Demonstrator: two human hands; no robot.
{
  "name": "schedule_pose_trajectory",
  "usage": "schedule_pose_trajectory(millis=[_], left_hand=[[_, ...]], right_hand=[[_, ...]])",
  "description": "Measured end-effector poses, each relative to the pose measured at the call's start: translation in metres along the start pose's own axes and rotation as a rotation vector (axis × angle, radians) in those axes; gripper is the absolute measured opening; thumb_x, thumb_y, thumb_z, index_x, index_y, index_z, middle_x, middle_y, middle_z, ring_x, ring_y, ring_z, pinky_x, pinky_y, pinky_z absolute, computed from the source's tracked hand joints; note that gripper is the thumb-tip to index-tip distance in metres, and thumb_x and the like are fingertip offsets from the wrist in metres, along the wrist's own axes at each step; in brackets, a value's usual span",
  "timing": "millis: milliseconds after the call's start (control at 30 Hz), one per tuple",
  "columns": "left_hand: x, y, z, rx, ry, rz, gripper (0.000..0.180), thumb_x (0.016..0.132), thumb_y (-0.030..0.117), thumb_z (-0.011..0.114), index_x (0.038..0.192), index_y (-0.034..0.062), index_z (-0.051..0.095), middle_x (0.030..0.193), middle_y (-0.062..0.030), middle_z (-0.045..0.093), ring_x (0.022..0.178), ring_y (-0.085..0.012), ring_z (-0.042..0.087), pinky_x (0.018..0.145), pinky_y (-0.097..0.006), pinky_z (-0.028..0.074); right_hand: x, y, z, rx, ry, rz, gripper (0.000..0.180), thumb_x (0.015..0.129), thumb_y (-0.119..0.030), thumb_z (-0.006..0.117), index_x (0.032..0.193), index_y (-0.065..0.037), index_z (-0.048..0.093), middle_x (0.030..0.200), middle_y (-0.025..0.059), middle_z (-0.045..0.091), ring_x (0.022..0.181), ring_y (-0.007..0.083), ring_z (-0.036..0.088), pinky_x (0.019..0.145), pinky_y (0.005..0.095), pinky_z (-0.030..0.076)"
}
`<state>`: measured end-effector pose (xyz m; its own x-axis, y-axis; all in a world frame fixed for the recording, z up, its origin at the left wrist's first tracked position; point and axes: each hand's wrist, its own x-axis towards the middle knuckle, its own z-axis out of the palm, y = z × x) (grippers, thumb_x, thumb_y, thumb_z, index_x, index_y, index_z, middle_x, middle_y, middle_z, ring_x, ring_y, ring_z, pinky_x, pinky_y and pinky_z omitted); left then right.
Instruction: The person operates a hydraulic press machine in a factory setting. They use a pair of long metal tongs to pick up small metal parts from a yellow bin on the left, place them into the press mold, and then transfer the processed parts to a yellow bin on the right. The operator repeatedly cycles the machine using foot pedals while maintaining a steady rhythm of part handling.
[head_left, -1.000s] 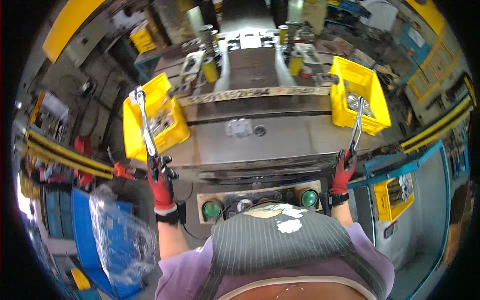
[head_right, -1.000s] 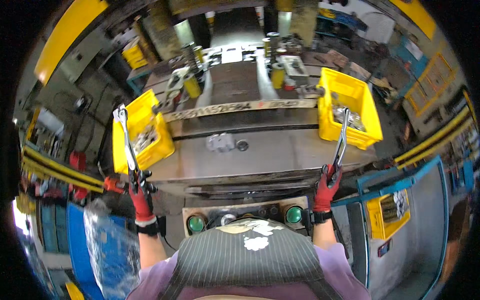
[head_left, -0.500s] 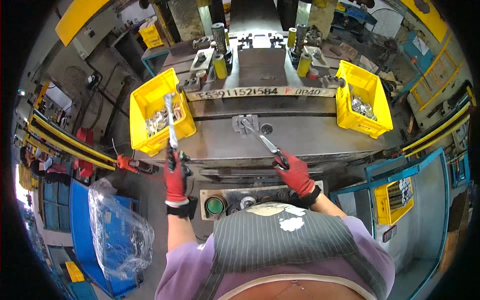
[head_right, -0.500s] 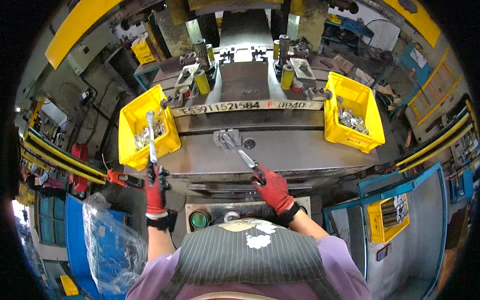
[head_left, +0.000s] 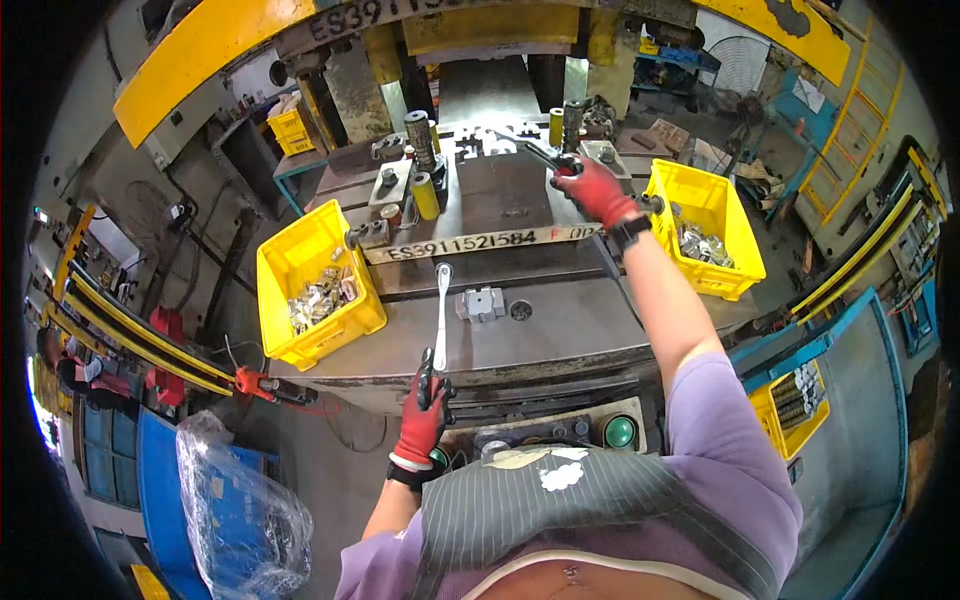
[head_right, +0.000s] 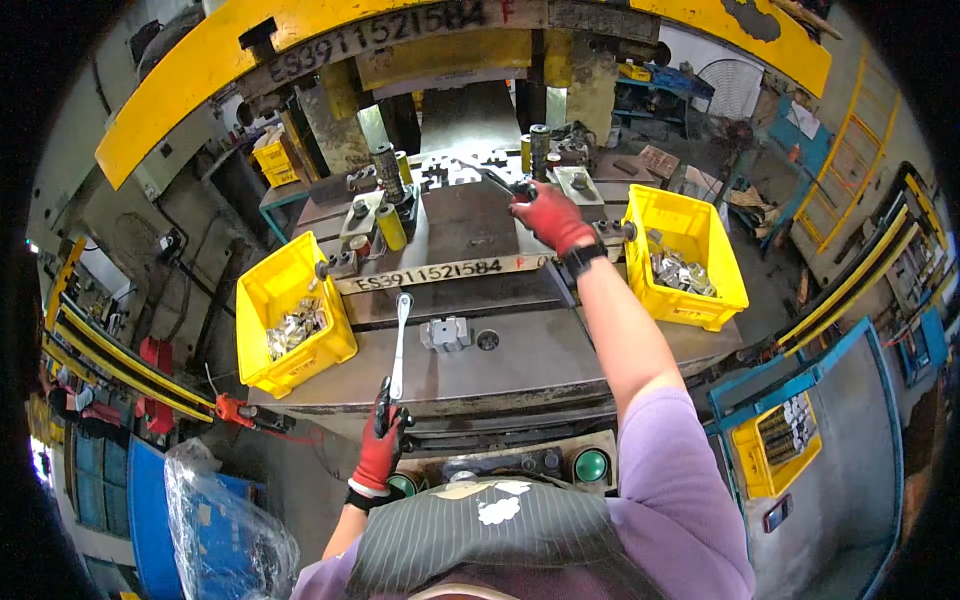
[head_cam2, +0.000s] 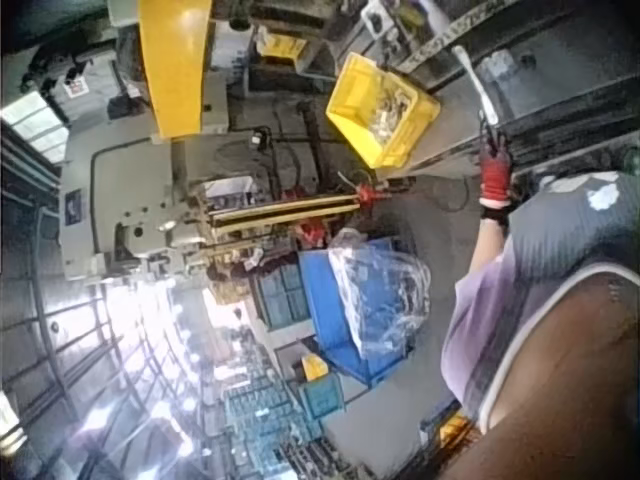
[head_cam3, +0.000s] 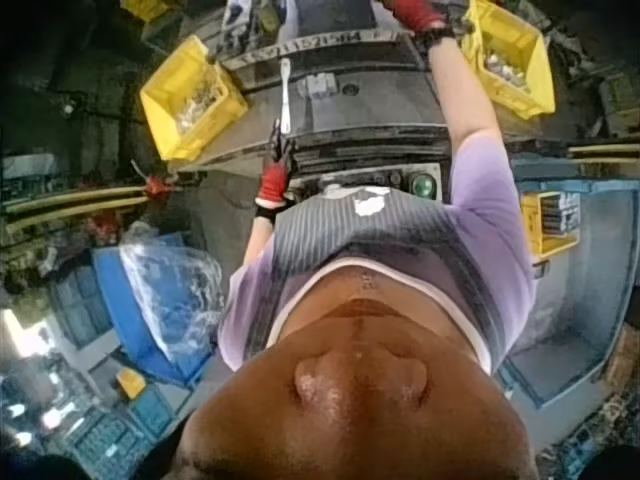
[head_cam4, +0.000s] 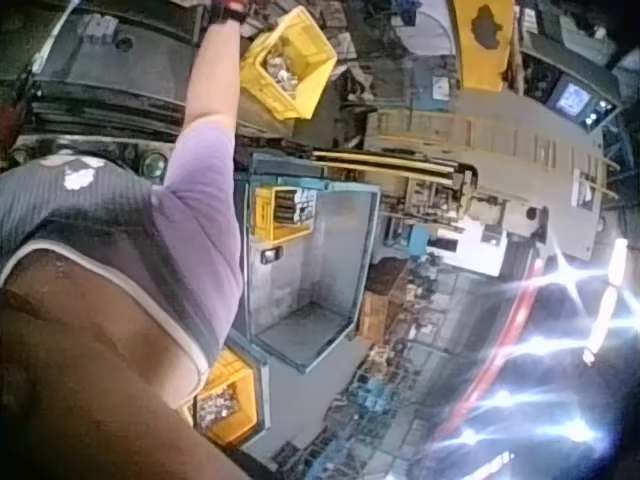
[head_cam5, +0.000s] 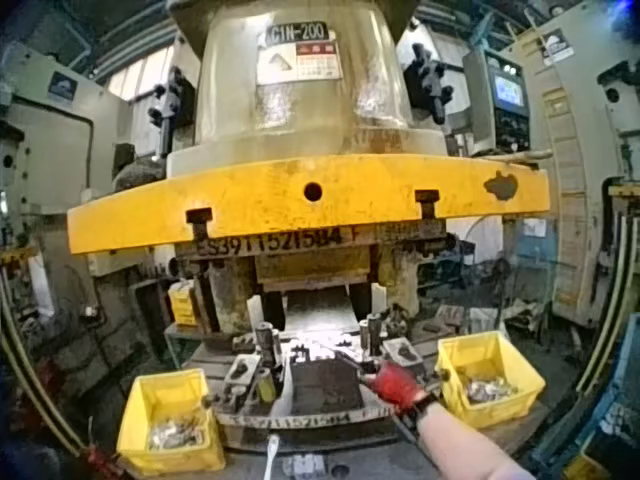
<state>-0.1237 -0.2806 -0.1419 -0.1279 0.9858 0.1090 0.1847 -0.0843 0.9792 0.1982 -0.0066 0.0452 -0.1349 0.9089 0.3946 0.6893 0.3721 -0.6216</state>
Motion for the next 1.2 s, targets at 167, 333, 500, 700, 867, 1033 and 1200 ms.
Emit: schedule_pose_trajectory(millis=[167, 333, 500, 700, 867, 1033, 1200], left_hand=[[-0.005, 0.008, -0.004, 0.047, 0.030, -0.044, 0.047, 0.080, 0.001, 0.054, 0.124, -0.0014, 0.038, 0.116, -0.0110, 0.051, 0.105, -0.0164, 0.048, 0.090, -0.027, 0.035], [-0.011, 0.007, -0.005, -0.028, 0.031, -0.114, 0.048, 0.082, 0.001, 0.052, 0.127, -0.0003, 0.036, 0.117, -0.0101, 0.050, 0.104, -0.0144, 0.047, 0.089, -0.026, 0.036], [-0.012, 0.009, -0.002, -0.031, 0.039, -0.084, 0.049, 0.082, 0.002, 0.053, 0.127, -0.0006, 0.035, 0.120, -0.0109, 0.049, 0.106, -0.0147, 0.047, 0.090, -0.026, 0.035], [-0.019, -0.016, -0.035, -0.101, 0.151, -0.024, 0.049, 0.080, -0.002, 0.053, 0.126, -0.0013, 0.037, 0.123, -0.0133, 0.047, 0.112, -0.0188, 0.045, 0.093, -0.027, 0.033], [-0.042, 0.011, -0.072, -0.103, 0.481, -0.168, 0.023, 0.079, 0.002, 0.057, 0.101, 0.0045, 0.052, 0.083, 0.0008, 0.054, 0.070, -0.0076, 0.049, 0.063, -0.021, 0.042], [-0.079, -0.002, -0.116, 0.005, 0.631, -0.379, 0.036, 0.083, 0.013, 0.054, 0.115, 0.0011, 0.045, 0.097, -0.0076, 0.057, 0.079, -0.0154, 0.053, 0.068, -0.027, 0.043], [-0.075, -0.092, -0.113, 0.207, 0.463, -0.394, 0.044, 0.084, 0.021, 0.053, 0.121, 0.0023, 0.041, 0.104, -0.0118, 0.055, 0.082, -0.0233, 0.055, 0.067, -0.034, 0.047]], right_hand=[[0.052, 0.020, 0.009, 0.138, -0.229, 0.091, 0.031, 0.070, -0.026, 0.063, 0.088, -0.001, 0.059, 0.074, 0.0116, 0.062, 0.061, 0.0206, 0.058, 0.057, 0.0319, 0.045], [0.020, 0.000, 0.050, -0.032, -0.168, 0.076, 0.041, 0.070, -0.033, 0.065, 0.093, 0.000, 0.057, 0.085, 0.0178, 0.062, 0.082, 0.0310, 0.060, 0.073, 0.0368, 0.046], [0.019, 0.020, 0.090, 1.003, -0.247, 0.413, 0.022, 0.081, -0.029, 0.057, 0.090, -0.008, 0.057, 0.069, 0.0018, 0.056, 0.056, 0.0109, 0.051, 0.049, 0.0239, 0.040], [0.041, 0.013, 0.091, 0.950, -0.278, 0.522, 0.038, 0.086, -0.042, 0.043, 0.078, -0.008, 0.058, 0.061, 0.0061, 0.054, 0.043, 0.0176, 0.051, 0.033, 0.0332, 0.037], [0.006, 0.023, 0.083, 1.174, -0.147, 0.434, 0.024, 0.087, -0.032, 0.046, 0.093, -0.010, 0.054, 0.066, -0.0010, 0.053, 0.051, 0.0094, 0.046, 0.045, 0.0243, 0.036], [-0.141, 0.031, 0.032, 0.903, 0.077, 0.253, 0.031, 0.085, -0.019, 0.054, 0.114, -0.010, 0.047, 0.076, -0.0015, 0.053, 0.064, 0.0072, 0.048, 0.057, 0.0230, 0.041], [-0.354, 0.079, 0.027, 0.589, 0.551, 0.842, 0.030, 0.079, -0.027, 0.062, 0.095, -0.001, 0.057, 0.075, 0.0031, 0.059, 0.070, 0.0152, 0.054, 0.066, 0.0322, 0.044]])
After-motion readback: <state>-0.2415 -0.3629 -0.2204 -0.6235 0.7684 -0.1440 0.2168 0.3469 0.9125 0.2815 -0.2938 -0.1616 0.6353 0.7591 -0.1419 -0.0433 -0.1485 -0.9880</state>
